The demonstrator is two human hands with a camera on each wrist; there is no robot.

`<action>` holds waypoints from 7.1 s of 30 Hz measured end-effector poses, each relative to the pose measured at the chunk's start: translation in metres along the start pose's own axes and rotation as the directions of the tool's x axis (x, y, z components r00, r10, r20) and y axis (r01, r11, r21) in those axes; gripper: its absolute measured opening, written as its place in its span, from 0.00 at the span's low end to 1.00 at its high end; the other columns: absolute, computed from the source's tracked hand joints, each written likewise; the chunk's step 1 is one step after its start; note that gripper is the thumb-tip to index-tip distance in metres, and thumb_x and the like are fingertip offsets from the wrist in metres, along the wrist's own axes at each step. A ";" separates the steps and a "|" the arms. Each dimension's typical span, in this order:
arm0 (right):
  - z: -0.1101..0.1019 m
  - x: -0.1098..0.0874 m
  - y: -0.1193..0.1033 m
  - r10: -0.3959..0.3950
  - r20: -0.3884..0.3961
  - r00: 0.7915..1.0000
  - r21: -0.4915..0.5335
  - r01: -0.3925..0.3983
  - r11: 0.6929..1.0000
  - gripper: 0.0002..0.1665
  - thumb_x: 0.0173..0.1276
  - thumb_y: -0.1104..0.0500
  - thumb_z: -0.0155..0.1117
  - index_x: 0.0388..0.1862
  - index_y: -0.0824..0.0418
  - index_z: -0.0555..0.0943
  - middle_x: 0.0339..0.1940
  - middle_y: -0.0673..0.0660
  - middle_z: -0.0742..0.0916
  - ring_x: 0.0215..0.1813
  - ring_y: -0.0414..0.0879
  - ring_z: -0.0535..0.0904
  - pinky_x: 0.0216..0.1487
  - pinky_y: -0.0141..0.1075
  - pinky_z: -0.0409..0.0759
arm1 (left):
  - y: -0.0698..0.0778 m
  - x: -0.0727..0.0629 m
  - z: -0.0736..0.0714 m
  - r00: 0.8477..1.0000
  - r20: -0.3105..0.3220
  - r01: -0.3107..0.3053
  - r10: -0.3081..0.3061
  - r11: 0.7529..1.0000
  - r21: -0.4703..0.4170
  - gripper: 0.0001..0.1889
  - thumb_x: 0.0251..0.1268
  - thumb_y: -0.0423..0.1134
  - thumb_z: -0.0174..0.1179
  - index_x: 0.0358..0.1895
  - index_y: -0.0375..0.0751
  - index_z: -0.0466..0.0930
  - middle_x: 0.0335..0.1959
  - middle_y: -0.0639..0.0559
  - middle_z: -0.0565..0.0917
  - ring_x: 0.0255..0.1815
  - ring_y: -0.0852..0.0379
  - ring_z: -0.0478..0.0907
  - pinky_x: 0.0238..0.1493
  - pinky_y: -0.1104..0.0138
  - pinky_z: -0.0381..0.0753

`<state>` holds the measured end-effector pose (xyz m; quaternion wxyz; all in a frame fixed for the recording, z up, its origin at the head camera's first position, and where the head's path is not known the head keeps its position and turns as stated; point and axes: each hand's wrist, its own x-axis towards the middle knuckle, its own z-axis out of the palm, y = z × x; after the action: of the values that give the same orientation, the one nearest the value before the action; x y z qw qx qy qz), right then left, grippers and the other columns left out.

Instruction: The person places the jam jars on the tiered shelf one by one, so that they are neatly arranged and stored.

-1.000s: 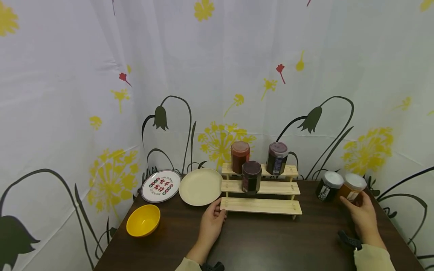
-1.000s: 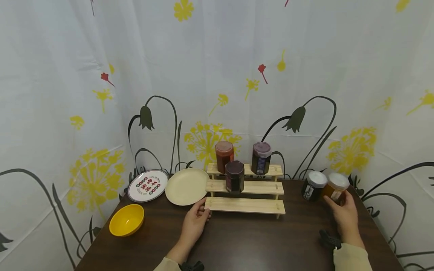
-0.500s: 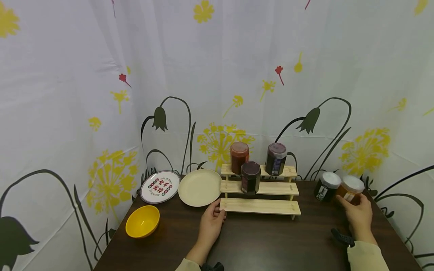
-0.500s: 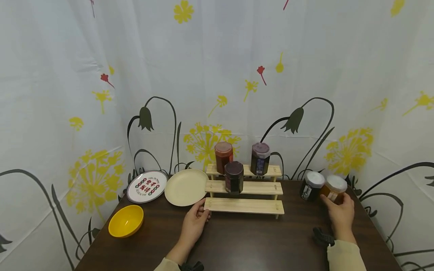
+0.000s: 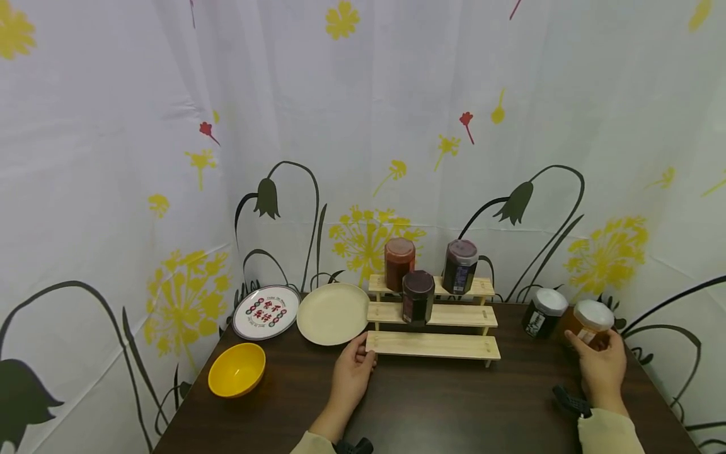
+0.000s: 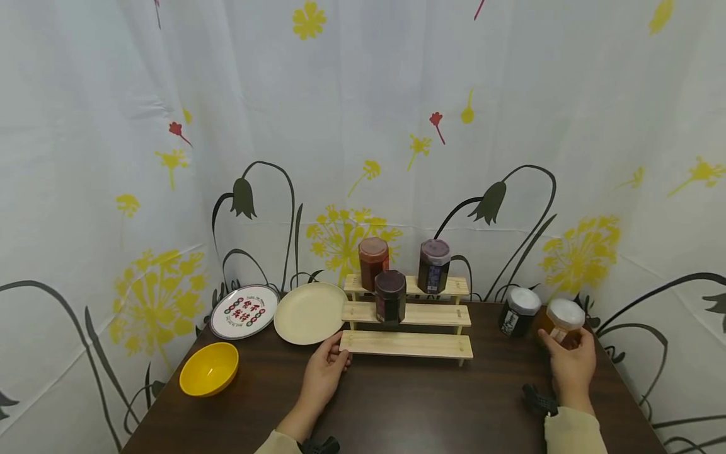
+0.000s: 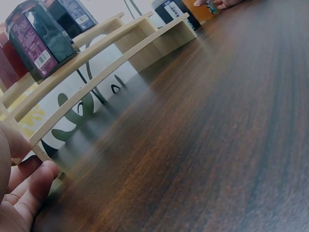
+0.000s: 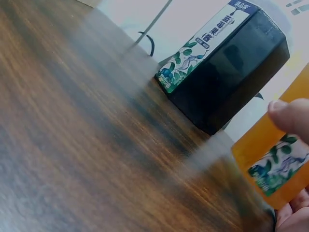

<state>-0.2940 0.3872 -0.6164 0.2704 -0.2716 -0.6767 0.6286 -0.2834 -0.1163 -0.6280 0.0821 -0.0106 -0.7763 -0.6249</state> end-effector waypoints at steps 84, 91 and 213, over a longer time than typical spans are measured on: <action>0.097 -0.113 -0.086 -0.463 0.246 0.852 0.418 0.337 0.843 0.44 0.61 0.83 0.74 0.73 0.64 0.70 0.67 0.55 0.80 0.68 0.42 0.82 0.66 0.23 0.82 | 0.002 -0.003 0.001 1.000 0.005 0.011 -0.011 0.999 -0.046 0.26 0.76 0.28 0.65 0.75 0.33 0.77 0.41 0.41 0.86 0.36 0.56 0.86 0.37 0.72 0.88; 0.115 -0.121 -0.066 -0.518 0.416 0.747 0.253 0.452 0.855 0.45 0.59 0.77 0.82 0.72 0.68 0.70 0.68 0.51 0.80 0.68 0.36 0.81 0.64 0.21 0.82 | 0.003 -0.002 0.000 1.000 -0.001 0.013 -0.013 1.000 -0.026 0.26 0.76 0.28 0.65 0.74 0.34 0.78 0.40 0.42 0.86 0.35 0.56 0.86 0.37 0.72 0.88; 0.112 -0.112 -0.087 -0.614 0.120 0.780 0.093 0.607 0.789 0.17 0.76 0.68 0.72 0.59 0.73 0.82 0.54 0.64 0.88 0.58 0.34 0.81 0.65 0.22 0.73 | 0.000 -0.001 -0.003 1.000 0.025 -0.009 0.010 0.999 -0.042 0.26 0.77 0.29 0.65 0.75 0.33 0.77 0.42 0.42 0.86 0.35 0.59 0.85 0.38 0.72 0.88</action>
<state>-0.2967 0.2231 -0.5393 0.4165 0.0148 -0.7303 0.5413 -0.2817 -0.1187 -0.6280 0.0748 -0.0238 -0.7641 -0.6403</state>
